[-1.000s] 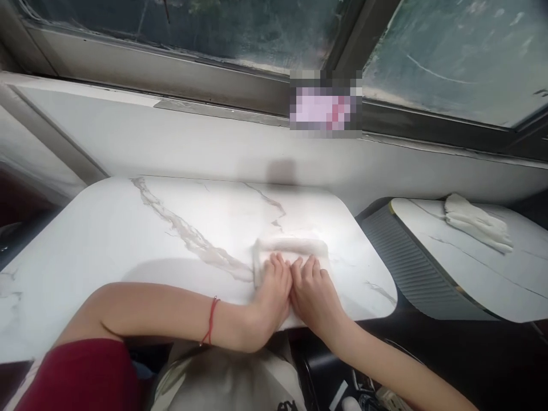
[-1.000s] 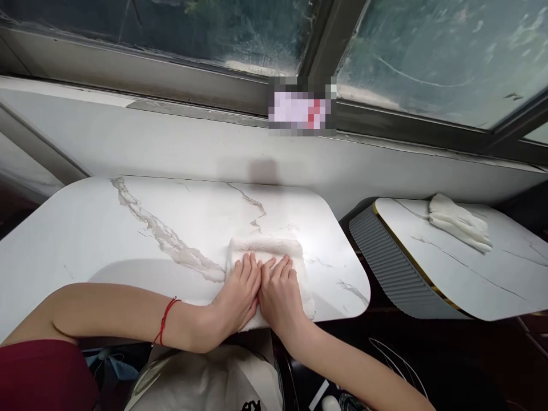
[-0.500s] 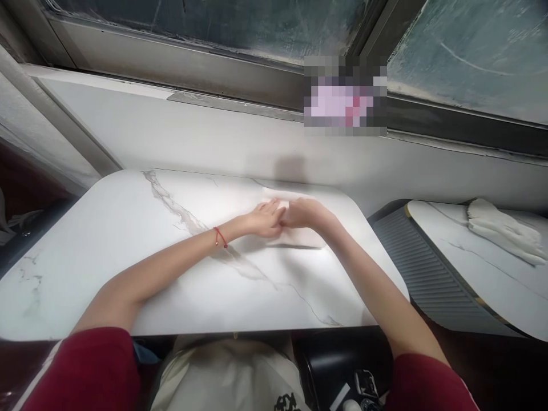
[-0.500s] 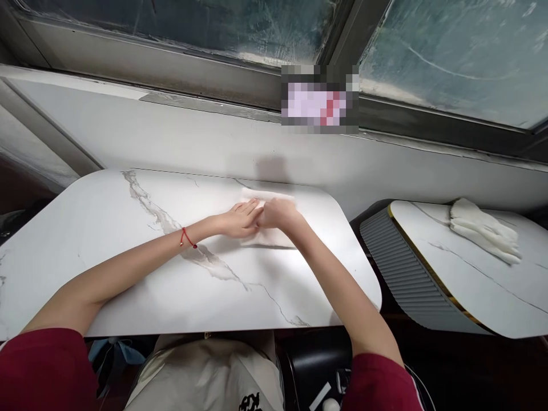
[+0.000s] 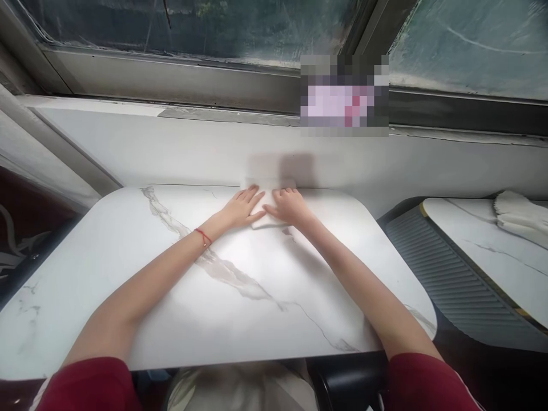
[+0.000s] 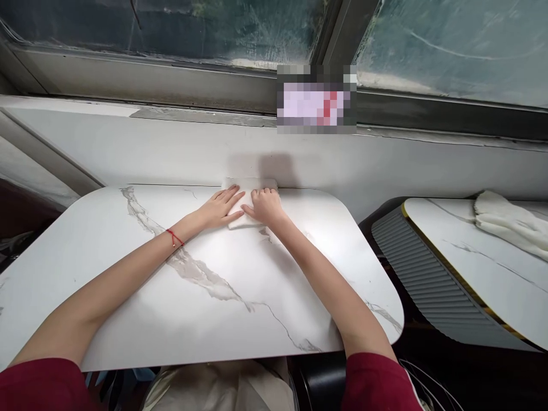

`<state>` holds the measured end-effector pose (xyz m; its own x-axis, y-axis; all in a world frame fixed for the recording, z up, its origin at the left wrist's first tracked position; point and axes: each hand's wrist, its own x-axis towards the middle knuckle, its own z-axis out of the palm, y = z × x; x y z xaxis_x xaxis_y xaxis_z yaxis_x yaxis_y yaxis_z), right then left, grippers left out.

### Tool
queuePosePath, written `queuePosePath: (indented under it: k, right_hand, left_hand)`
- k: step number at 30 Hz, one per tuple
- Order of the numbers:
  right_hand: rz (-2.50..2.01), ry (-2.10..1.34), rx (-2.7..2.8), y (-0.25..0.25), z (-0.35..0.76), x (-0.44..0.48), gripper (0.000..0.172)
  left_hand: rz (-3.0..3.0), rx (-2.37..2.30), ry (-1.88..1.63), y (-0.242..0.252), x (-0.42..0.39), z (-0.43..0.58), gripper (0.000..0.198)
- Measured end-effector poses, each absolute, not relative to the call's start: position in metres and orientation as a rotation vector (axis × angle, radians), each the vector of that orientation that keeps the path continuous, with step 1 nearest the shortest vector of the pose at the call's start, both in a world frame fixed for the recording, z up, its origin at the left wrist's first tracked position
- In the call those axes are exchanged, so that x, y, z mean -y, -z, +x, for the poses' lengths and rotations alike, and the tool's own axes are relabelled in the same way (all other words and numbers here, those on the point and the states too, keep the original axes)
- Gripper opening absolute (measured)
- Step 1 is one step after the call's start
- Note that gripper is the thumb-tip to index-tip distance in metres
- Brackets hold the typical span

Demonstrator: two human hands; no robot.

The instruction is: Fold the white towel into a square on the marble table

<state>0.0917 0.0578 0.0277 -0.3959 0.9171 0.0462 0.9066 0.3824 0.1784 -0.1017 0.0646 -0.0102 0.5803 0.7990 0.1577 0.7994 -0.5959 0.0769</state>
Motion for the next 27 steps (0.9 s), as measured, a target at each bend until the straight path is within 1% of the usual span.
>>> queuePosePath:
  k: [14,27]
  right_hand:
    - [1.669,-0.315,-2.579,-0.023,0.085,-0.055,0.062]
    - [1.746,-0.343,-2.568,-0.013,0.085,-0.049,0.066]
  left_hand:
    - [-2.742,1.437,0.296,0.015,-0.062,-0.098,0.065]
    - [-2.713,1.487,0.264,0.009,-0.055,-0.094,0.064]
